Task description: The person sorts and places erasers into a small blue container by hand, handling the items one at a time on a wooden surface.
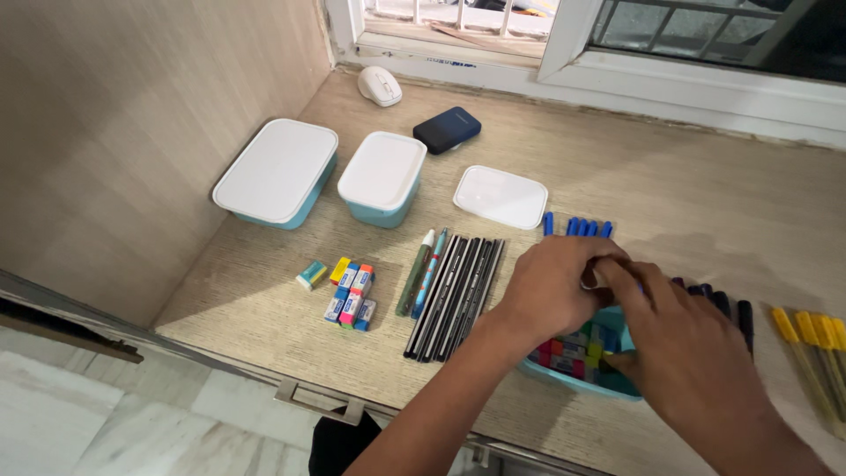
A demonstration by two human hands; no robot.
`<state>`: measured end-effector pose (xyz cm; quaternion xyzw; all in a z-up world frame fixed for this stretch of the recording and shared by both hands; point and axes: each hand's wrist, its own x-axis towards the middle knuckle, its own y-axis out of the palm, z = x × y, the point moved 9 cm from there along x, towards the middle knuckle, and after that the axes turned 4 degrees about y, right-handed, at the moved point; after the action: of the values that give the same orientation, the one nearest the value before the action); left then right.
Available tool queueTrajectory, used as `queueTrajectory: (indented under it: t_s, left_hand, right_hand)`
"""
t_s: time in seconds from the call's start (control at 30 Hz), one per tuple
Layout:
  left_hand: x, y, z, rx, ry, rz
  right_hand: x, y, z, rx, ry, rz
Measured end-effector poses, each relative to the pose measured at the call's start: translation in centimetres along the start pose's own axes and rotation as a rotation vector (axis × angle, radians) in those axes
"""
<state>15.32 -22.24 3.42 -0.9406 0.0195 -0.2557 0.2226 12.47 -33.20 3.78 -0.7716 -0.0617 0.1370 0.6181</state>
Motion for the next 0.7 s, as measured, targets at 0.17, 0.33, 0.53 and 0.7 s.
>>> queueTrajectory:
  t_s: [0.17,0.33,0.53,0.7]
  left_hand:
    - [0.0,-0.2,-0.1,-0.020,-0.017,-0.009]
    - [-0.4,-1.9,-0.1,-0.127,-0.001,-0.078]
    - [-1.3,-5.5,0.3,-0.156,-0.001,-0.208]
    - [-3.2,-8.8,1.0,-0.180,-0.045,-0.316]
  right_hand:
    - [0.5,-1.2,-0.7,-0.002,0.048,0.047]
    - [0.3,-3.7,-0.5,0.107,0.044,-0.058]
    - [0.6,-4.8,1.5,0.025,0.056,0.008]
    - [1.7,-2.1,1.3,-0.097,-0.018,0.073]
